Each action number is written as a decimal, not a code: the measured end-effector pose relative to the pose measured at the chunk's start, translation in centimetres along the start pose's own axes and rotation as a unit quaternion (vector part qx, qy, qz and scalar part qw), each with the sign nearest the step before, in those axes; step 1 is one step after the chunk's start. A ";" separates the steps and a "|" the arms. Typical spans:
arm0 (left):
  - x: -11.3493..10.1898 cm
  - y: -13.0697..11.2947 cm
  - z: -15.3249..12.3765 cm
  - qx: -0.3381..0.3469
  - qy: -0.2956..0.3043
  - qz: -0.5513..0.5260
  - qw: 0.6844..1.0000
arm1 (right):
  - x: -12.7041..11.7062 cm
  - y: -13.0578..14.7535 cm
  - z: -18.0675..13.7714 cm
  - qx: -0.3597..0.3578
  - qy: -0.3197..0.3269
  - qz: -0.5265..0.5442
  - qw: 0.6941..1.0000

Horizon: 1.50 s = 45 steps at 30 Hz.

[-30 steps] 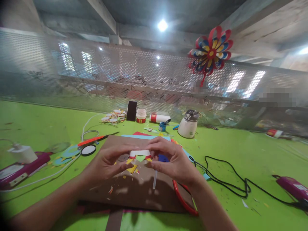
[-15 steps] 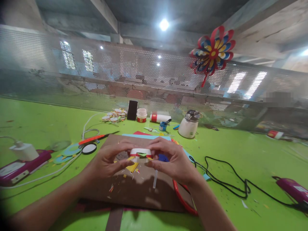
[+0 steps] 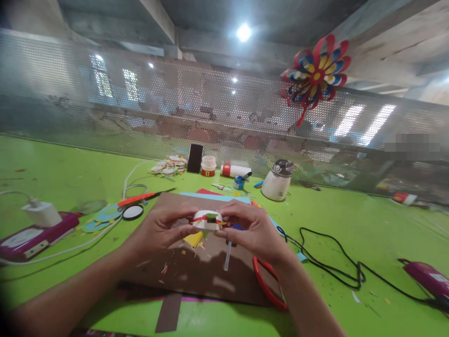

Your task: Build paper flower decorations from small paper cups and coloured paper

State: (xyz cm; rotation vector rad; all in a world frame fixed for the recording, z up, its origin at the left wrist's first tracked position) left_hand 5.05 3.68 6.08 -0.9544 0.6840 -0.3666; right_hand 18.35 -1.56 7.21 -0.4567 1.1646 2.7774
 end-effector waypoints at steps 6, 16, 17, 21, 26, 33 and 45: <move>0.0 1.2 0.2 -0.038 0.002 -0.037 0.999 | 0.5 -0.6 -0.1 0.036 0.006 0.054 0.998; 0.5 2.4 0.1 -0.049 0.004 -0.046 0.998 | 0.5 -0.2 -0.1 0.041 -0.006 0.024 0.999; 0.5 2.4 0.1 -0.048 0.002 -0.054 0.997 | 0.5 -0.2 -0.1 0.040 -0.007 0.021 0.999; 0.6 2.1 0.1 -0.044 0.015 -0.083 0.995 | 0.4 -0.3 -0.1 0.036 -0.012 0.018 0.999; 0.5 2.2 0.2 -0.050 0.016 -0.110 0.993 | 0.2 -0.2 0.0 0.025 -0.024 0.020 0.999; 0.4 2.0 0.5 -0.035 0.026 -0.150 0.988 | 0.7 0.1 0.0 0.018 -0.020 0.056 0.998; 0.9 3.4 1.1 -0.111 0.036 -0.251 0.961 | 1.0 -0.6 0.0 0.044 -0.045 0.079 0.995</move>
Point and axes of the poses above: each hand's wrist, its own z-axis towards the middle knuckle, its own x-axis out of the palm, y = z × x, the point moved 10 cm from there along z, towards the middle knuckle, and after that the axes turned 12 degrees about -x, right-handed, at the moved point
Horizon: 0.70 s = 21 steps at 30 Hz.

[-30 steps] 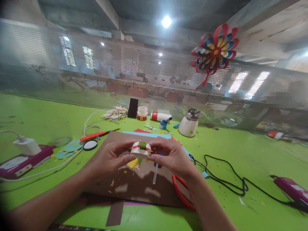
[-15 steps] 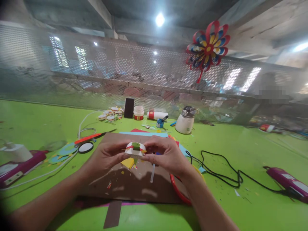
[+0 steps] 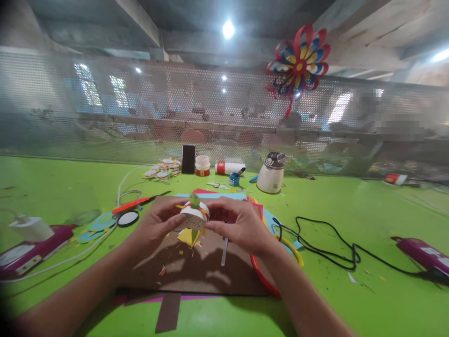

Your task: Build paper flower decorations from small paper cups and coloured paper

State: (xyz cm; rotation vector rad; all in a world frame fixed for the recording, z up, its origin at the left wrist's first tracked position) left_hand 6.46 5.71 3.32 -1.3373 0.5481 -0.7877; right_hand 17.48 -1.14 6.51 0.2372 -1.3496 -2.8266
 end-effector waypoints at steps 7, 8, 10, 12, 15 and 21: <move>-0.4 1.6 0.4 -0.052 -0.010 -0.071 0.996 | -0.3 -0.9 0.4 0.009 -0.038 0.030 0.999; -0.3 1.8 0.5 -0.059 -0.009 -0.085 0.995 | -0.2 -1.0 0.4 0.011 -0.042 0.040 0.998; -0.3 2.0 0.6 -0.070 -0.010 -0.112 0.991 | -0.1 -1.5 0.4 0.016 -0.049 0.051 0.997; -0.3 2.1 0.6 -0.074 -0.013 -0.135 0.988 | -0.1 -2.0 0.3 0.027 -0.056 0.052 0.997; -0.7 2.2 0.8 -0.078 -0.017 -0.166 0.983 | -0.1 -2.6 0.1 0.041 -0.064 0.035 0.997; -2.0 1.8 1.0 -0.075 -0.020 -0.183 0.980 | -0.3 -2.3 -0.1 0.066 -0.056 -0.052 0.995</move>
Point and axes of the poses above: each hand's wrist, its own z-axis towards the middle knuckle, its own x-axis out of the palm, y = z × x, the point moved 10 cm from there along z, towards the middle knuckle, and after that the axes turned 12 degrees about -x, right-handed, at the moved point
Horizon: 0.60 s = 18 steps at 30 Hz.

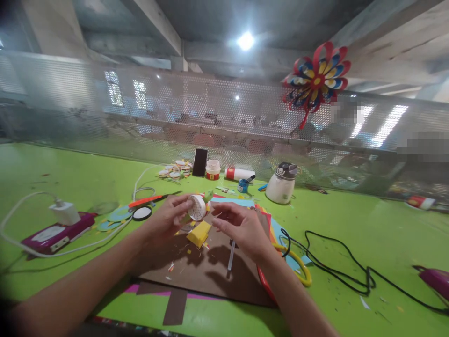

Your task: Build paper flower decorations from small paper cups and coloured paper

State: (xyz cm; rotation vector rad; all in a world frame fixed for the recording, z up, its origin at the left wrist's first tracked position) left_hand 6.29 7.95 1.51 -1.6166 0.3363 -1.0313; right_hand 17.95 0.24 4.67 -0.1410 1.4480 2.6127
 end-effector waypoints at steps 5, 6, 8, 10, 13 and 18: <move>-0.5 -0.3 0.0 -0.012 0.000 -0.017 1.000 | -0.8 -1.2 -0.2 0.045 -0.001 -0.079 0.996; -0.7 -0.4 -0.1 -0.012 -0.001 -0.026 1.000 | -1.1 -1.5 -0.2 0.053 0.002 -0.099 0.994; -0.9 -0.7 -0.1 -0.011 0.001 -0.042 0.999 | -1.8 -2.0 -0.3 0.059 0.019 -0.139 0.988; -0.8 -1.1 -0.3 -0.006 0.013 -0.046 0.999 | -2.6 -1.9 -0.6 0.055 0.045 -0.182 0.981; -0.5 -1.5 -0.5 -0.004 0.020 -0.041 0.999 | -4.2 -1.2 -1.7 0.064 0.061 -0.237 0.967; 0.1 -0.7 -0.8 -0.051 0.002 0.007 0.999 | -5.4 0.2 -4.0 0.112 0.032 -0.228 0.967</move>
Point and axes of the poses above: each hand's wrist, its own z-axis towards the middle knuckle, its own x-axis out of the palm, y = z × x, the point moved 10 cm from there along z, towards the middle knuckle, and after that the axes turned 12 degrees about -x, right-handed, at the moved point
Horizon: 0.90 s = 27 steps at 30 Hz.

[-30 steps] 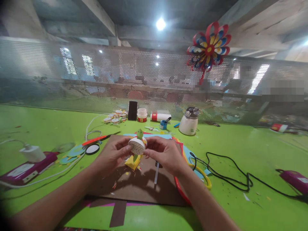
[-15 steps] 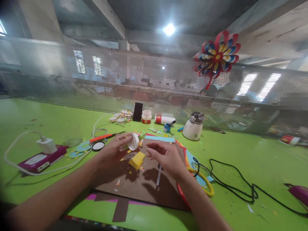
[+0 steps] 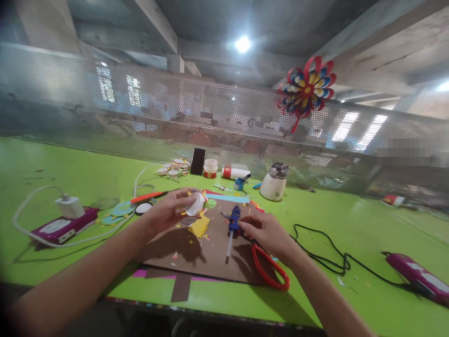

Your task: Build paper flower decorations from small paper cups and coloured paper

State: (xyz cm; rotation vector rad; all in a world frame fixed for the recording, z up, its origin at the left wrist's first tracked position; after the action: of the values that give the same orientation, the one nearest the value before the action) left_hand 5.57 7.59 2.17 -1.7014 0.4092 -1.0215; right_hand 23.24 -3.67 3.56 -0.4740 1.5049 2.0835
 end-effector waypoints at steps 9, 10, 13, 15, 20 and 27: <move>-0.1 2.9 1.3 -0.078 -0.071 0.158 0.982 | 3.4 -0.7 2.1 0.039 -0.056 0.154 0.986; 0.0 2.6 1.1 -0.073 -0.091 0.172 0.978 | 4.2 -0.8 2.5 0.041 -0.041 0.158 0.986; 1.0 1.1 0.2 -0.054 -0.126 0.212 0.967 | 6.3 -0.9 3.1 0.040 0.008 0.185 0.982; 1.8 0.3 -0.3 -0.054 -0.134 0.233 0.962 | 7.4 -0.7 3.1 0.036 0.032 0.224 0.973; 3.4 -0.6 -1.3 -0.071 -0.115 0.244 0.960 | 7.8 0.2 3.0 0.004 0.024 0.332 0.943; 5.7 -0.5 -4.3 -0.022 -0.018 0.136 0.990 | 7.3 0.2 2.3 -0.026 0.022 0.389 0.920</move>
State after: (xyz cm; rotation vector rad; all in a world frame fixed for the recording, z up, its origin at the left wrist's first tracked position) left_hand 5.31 1.21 5.36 -1.6468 0.6247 -0.7862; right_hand 17.32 -0.07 0.34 0.1037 1.8699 2.7102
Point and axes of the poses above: each hand's wrist, its own z-axis towards the middle knuckle, its own x-axis out of the palm, y = z × x, the point moved 10 cm from there along z, towards the middle knuckle, and after that the axes turned 12 degrees about -x, right-handed, at the moved point
